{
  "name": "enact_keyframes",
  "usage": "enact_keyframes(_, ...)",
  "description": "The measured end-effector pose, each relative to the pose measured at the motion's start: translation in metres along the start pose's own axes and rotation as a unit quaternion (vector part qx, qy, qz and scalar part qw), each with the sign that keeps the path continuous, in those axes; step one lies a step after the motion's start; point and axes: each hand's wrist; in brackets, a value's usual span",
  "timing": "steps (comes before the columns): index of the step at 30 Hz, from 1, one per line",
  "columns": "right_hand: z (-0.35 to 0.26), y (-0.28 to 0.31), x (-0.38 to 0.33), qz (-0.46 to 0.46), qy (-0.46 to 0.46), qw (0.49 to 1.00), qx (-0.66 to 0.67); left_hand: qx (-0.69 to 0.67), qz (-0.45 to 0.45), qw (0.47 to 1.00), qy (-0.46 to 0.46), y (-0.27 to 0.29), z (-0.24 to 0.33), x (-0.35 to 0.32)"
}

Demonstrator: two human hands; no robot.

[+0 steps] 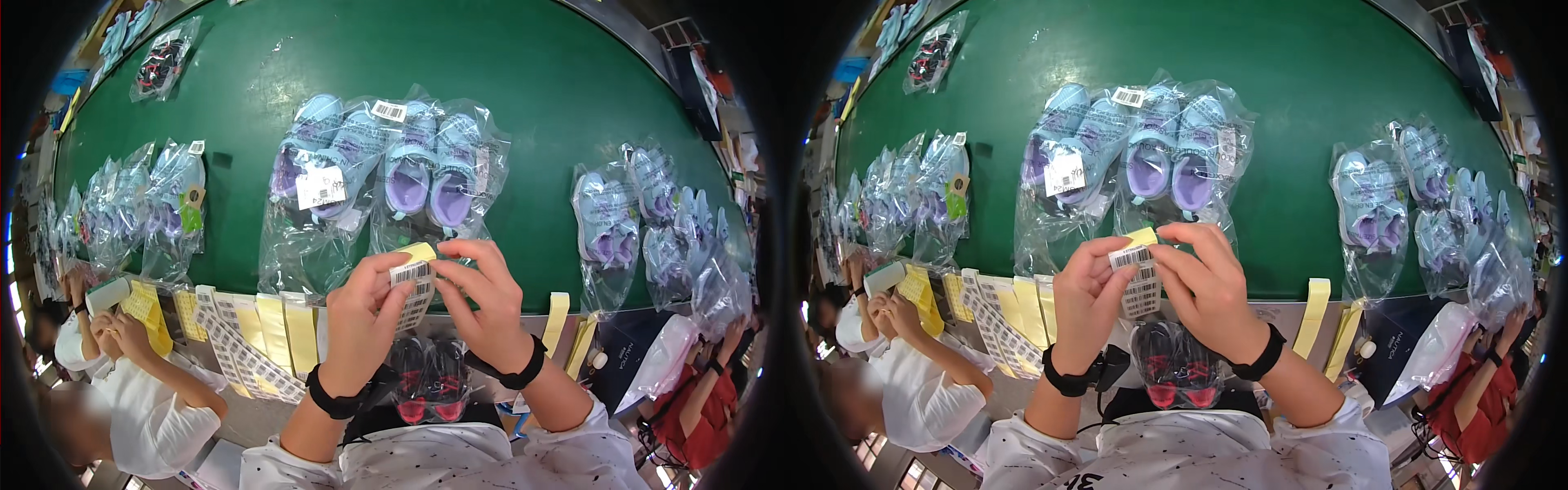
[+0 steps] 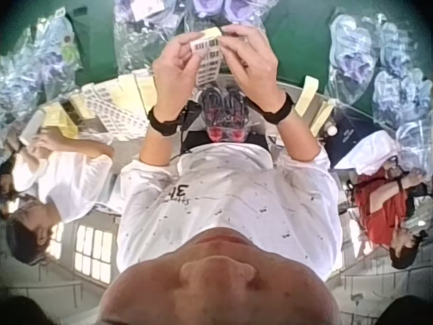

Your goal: The person applies barcode stickers to plastic-wrapped packages of footwear on a green table. They peel labels from sheets, affix them to the packaging, and move the labeled items aside. The person handles both black and light blue footwear packages throughout the clip.

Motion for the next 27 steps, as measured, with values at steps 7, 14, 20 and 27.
enact_keyframes(7, 0.002, -0.002, 0.006, -0.004, 0.017, 0.999, -0.029, -0.025, -0.002, 0.999, 0.032, -0.005, -0.002, -0.001)
enact_keyframes(14, 0.033, 0.021, 0.020, 0.163, -0.234, 0.945, 0.163, -0.104, 0.033, 0.993, 0.055, 0.019, 0.004, 0.000)
enact_keyframes(20, 0.153, 0.009, 0.085, 0.163, -0.471, 0.805, 0.322, -0.080, 0.049, 0.995, 0.021, -0.003, 0.006, -0.005)
enact_keyframes(27, 0.175, 0.001, 0.042, 0.196, -0.395, 0.815, 0.375, -0.051, 0.061, 0.996, 0.042, -0.008, -0.001, -0.018)
Point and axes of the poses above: each hand's wrist, its own x-axis towards the middle knuckle, its own y-axis out of the back of the hand, z = x × y, and after that the axes turned 11 degrees about -x, right-handed
